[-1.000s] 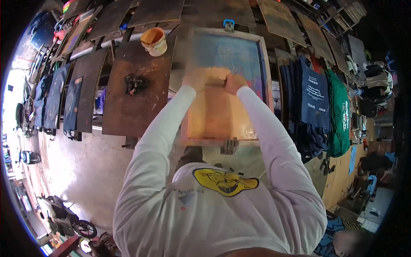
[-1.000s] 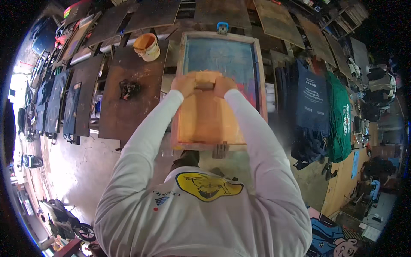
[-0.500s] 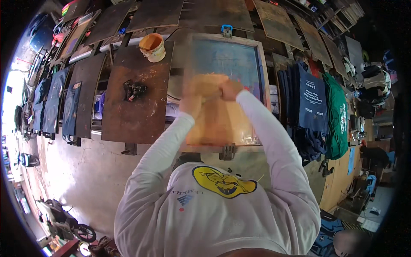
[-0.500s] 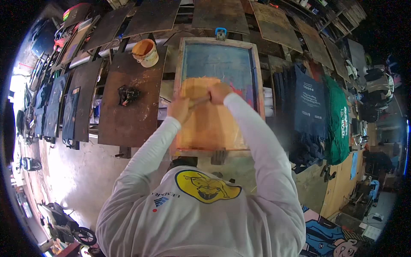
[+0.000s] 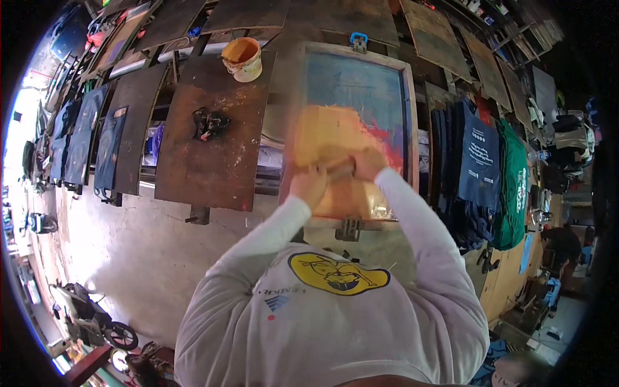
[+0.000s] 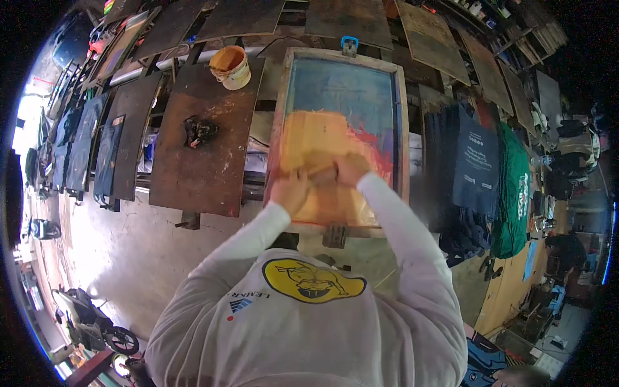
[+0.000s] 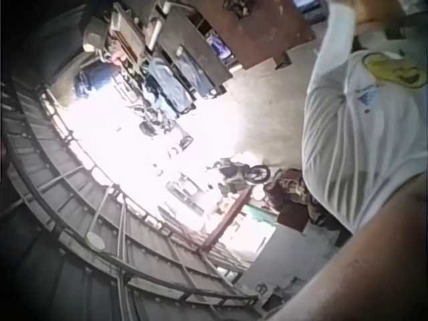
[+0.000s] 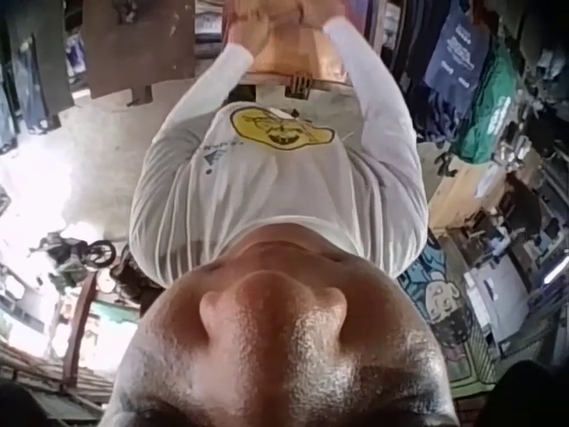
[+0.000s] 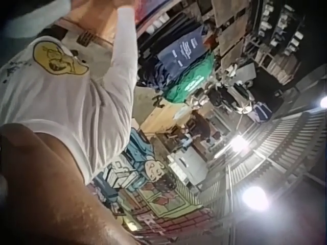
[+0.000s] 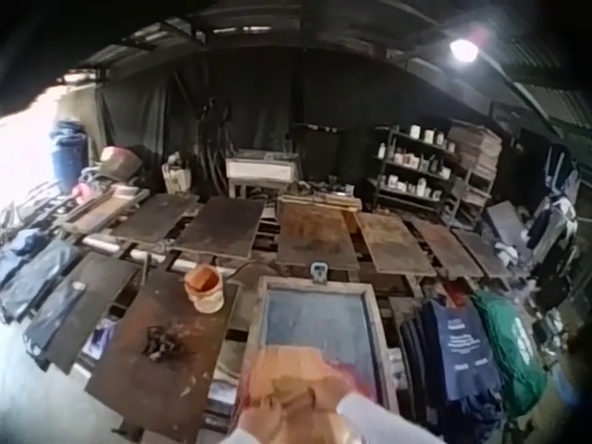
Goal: Applying ink through a screen onto a t-shirt using a squeegee.
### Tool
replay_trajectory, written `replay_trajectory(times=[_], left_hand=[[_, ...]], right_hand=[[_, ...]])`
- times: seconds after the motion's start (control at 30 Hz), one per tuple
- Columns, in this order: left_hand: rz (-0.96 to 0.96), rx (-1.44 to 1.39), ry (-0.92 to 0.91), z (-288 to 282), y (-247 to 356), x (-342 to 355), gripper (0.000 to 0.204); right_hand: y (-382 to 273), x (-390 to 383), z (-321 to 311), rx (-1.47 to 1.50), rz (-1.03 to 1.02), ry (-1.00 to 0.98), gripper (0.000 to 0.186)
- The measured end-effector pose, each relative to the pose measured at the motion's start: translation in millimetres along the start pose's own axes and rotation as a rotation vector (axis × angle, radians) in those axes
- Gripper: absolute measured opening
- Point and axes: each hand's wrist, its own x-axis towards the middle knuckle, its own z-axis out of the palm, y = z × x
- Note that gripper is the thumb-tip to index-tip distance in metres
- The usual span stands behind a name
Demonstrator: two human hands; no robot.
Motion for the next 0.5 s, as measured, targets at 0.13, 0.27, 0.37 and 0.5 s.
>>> replay_trajectory(times=[0.13,0.27,0.37,0.5], left_hand=[[0.029,-0.134,-0.023,-9,15,-44,0.031],[0.099,-0.231,-0.062,-24,-19,20,0.033],[0.075,-0.102,0.091,-45,-50,103,0.041],[0.194,-0.020,-0.002,-79,-73,183,0.039]], right_hand=[[-15,-39,-4,0.031,-0.010,-0.071,0.017],[3,29,-37,-0.096,-0.067,-0.150,0.019],[20,89,-62,-0.071,0.096,0.017,0.022],[24,123,-69,-0.024,0.186,0.118,0.020]])
